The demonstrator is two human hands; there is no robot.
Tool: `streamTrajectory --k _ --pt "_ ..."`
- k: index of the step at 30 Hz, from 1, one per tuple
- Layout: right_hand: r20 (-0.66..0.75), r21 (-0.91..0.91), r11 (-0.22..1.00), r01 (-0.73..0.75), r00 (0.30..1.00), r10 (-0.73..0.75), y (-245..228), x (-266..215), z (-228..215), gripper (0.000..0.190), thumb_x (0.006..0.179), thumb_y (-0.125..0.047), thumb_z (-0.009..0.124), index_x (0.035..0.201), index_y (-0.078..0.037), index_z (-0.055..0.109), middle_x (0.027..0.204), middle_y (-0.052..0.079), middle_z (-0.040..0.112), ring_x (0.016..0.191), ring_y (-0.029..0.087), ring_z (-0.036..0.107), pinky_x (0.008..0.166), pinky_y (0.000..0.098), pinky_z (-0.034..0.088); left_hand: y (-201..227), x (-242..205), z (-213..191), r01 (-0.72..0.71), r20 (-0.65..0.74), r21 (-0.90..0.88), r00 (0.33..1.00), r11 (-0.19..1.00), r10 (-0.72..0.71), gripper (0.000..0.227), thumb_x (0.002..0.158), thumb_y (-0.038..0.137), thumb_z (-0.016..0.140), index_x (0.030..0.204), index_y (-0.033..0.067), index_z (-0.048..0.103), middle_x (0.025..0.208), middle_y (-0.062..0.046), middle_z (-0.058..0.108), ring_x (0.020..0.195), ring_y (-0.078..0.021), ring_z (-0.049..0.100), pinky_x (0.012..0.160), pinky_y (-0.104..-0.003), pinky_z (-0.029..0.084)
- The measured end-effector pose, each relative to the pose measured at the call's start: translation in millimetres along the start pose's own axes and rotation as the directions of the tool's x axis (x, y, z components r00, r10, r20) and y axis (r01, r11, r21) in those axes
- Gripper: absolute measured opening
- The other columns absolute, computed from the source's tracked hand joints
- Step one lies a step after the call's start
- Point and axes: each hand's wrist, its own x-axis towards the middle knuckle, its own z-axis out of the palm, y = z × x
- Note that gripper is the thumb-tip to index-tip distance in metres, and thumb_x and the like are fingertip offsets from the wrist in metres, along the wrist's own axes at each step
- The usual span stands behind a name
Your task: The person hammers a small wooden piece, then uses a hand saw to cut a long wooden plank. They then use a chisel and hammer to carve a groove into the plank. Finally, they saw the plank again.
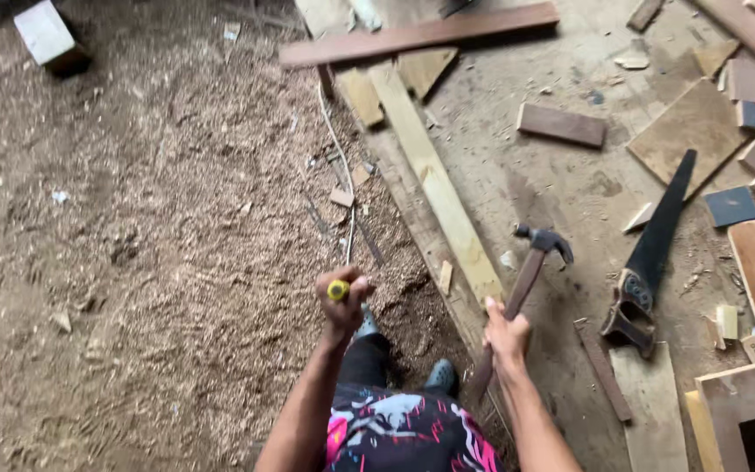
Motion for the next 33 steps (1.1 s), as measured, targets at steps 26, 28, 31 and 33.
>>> streamTrajectory --k 26,28,31,33 --pt "0.155 -0.124 0.99 -0.062 0.985 0.081 -74 53 58 0.037 0.098 -0.035 0.065 0.078 -0.007 0.052 0.053 0.001 0.048 0.037 0.013 0.045 0.035 0.0318 0.037 -84 142 101 0.329 0.117 -0.084 0.941 0.941 -0.318 0.045 0.102 0.043 0.057 0.067 0.0145 0.056 0.051 0.004 0.05 0.041 -0.0064 0.05 0.036 -0.025 0.048" --pt "0.202 -0.142 0.99 0.005 0.979 0.024 -68 52 24 0.037 0.101 -0.036 0.065 0.081 -0.007 0.053 0.056 -0.001 0.048 0.04 0.01 0.044 0.037 0.0303 0.036 -95 147 122 0.413 0.181 -0.031 0.898 0.91 -0.402 0.047 0.104 0.044 0.054 0.067 0.016 0.055 0.053 0.006 0.05 0.042 -0.0055 0.048 0.043 -0.026 0.056" --pt "0.23 -0.215 0.976 0.037 0.973 0.014 -78 72 3 0.033 0.099 -0.038 0.062 0.083 -0.009 0.058 0.054 -0.001 0.048 0.039 0.011 0.045 0.037 0.0312 0.036 -108 163 139 0.466 0.109 0.197 0.864 0.862 -0.492 0.035 0.097 0.037 0.062 0.07 0.0145 0.058 0.057 0.004 0.054 0.044 -0.0068 0.049 0.04 -0.027 0.047" --pt "0.226 -0.283 0.958 0.046 0.974 0.02 -70 76 -12 0.034 0.099 -0.039 0.061 0.084 -0.008 0.058 0.053 0.0 0.049 0.038 0.013 0.046 0.036 0.0323 0.038 -120 166 145 0.454 0.119 0.216 0.867 0.865 -0.484 0.039 0.099 0.037 0.061 0.069 0.0133 0.057 0.056 0.003 0.053 0.044 -0.0076 0.047 0.039 -0.026 0.043"
